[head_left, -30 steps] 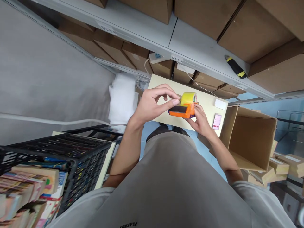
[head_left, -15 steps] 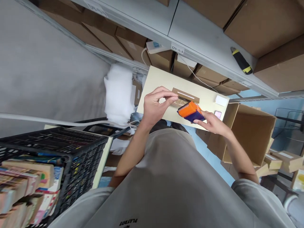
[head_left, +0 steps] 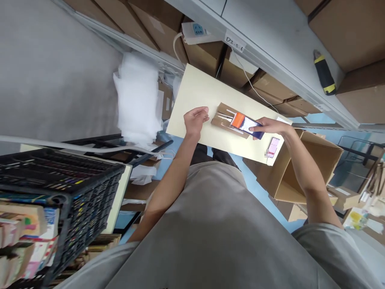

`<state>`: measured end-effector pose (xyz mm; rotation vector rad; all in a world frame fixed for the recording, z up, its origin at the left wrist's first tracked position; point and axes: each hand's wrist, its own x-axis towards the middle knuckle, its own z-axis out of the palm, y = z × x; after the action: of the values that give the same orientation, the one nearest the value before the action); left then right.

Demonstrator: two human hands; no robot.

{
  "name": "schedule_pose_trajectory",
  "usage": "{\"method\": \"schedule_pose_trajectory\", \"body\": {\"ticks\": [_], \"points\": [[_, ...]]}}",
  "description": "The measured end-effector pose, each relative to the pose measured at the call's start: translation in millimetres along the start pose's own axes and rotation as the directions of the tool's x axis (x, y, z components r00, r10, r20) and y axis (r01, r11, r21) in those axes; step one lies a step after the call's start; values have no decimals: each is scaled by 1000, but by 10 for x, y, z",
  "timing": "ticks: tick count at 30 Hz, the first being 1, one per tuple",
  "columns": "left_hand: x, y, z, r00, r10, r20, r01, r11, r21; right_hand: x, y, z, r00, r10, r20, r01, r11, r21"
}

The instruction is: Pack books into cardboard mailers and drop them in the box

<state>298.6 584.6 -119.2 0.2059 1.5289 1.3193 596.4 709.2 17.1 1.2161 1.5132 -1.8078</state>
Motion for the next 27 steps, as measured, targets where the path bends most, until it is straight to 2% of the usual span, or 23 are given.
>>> {"method": "schedule_pose_trajectory", "body": {"ticks": [3, 6, 11, 16, 18, 21, 25, 27], "points": [[85, -111, 27, 999, -8, -33, 8, 1000, 5, 244, 109, -86, 1000, 21, 18, -20, 999, -36], [163, -214, 16, 998, -9, -57, 11, 999, 32, 362, 157, -100, 999, 36, 18, -35, 997, -74], [351, -470, -34, 997, 5, -71, 4, 992, 125, 400, 59, -86, 995, 57, 80, -48, 993, -110], [496, -816, 45, 998, 53, 33, -59, 972, 228, 421, -4, -93, 994, 40, 105, -31, 995, -94], [490, -901, 73, 999, 43, 16, -46, 961, 273, 432, 3, -97, 993, 32, 111, -22, 996, -90], [416, -875, 71, 996, 86, -22, -74, 935, 348, 445, 29, -96, 993, 12, 120, -1, 996, -94], [281, -635, 106, 969, 219, 111, -246, 860, 448, 447, 74, -82, 992, -32, 121, 42, 996, -80], [241, -525, 167, 965, 222, 142, -264, 833, 486, 436, 85, -69, 993, -47, 110, 56, 996, -73]]}}
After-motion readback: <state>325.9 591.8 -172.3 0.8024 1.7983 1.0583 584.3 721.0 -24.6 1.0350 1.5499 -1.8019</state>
